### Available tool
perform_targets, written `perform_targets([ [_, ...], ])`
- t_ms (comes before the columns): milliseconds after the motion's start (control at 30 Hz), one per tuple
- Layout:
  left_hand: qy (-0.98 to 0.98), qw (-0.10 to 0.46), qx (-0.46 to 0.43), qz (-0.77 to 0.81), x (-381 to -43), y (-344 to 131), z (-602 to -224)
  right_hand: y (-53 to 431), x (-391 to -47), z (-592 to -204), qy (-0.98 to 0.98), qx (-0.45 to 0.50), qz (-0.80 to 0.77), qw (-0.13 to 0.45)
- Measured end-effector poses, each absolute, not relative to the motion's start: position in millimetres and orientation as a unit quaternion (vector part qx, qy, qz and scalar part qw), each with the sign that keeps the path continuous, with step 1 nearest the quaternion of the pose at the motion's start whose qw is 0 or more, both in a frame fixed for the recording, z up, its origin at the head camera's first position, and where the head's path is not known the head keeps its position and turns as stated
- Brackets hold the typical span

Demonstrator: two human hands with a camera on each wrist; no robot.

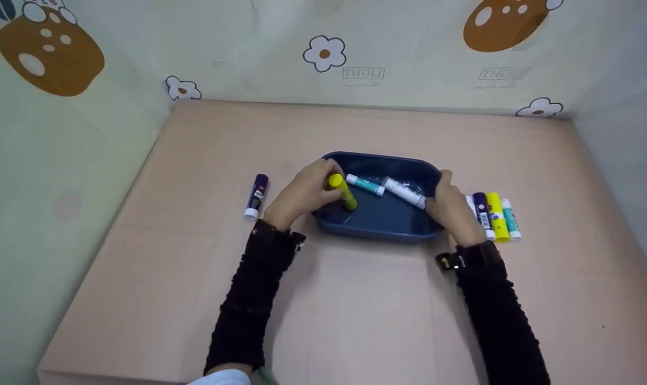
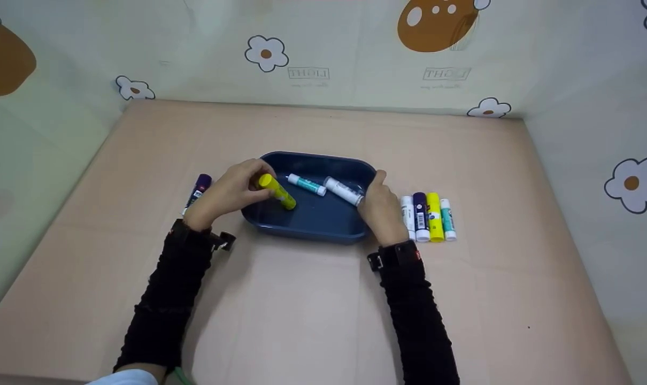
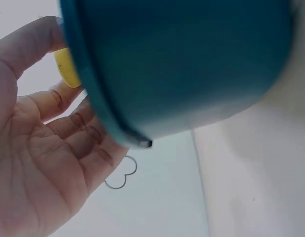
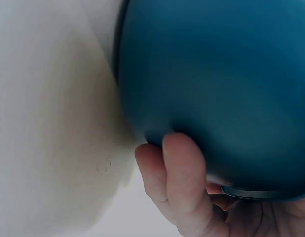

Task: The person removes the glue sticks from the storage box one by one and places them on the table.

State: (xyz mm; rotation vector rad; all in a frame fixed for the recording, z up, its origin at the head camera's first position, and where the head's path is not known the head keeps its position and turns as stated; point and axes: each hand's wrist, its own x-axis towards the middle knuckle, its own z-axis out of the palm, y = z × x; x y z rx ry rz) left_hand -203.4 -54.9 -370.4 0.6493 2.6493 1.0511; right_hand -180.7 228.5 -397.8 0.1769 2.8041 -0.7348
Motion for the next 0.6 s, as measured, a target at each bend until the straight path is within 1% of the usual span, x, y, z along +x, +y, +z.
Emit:
perform_targets([
  [433,0.894,0.046,0.199,0.398,-202,-84,-352,230,-179,-399,0.959,0.051,-0.257,0.106],
  [600,0.887,0.033,0.175,0.426,-202,-96,-347,229,-179,-399,0.960,0.048,-0.257,0.105],
])
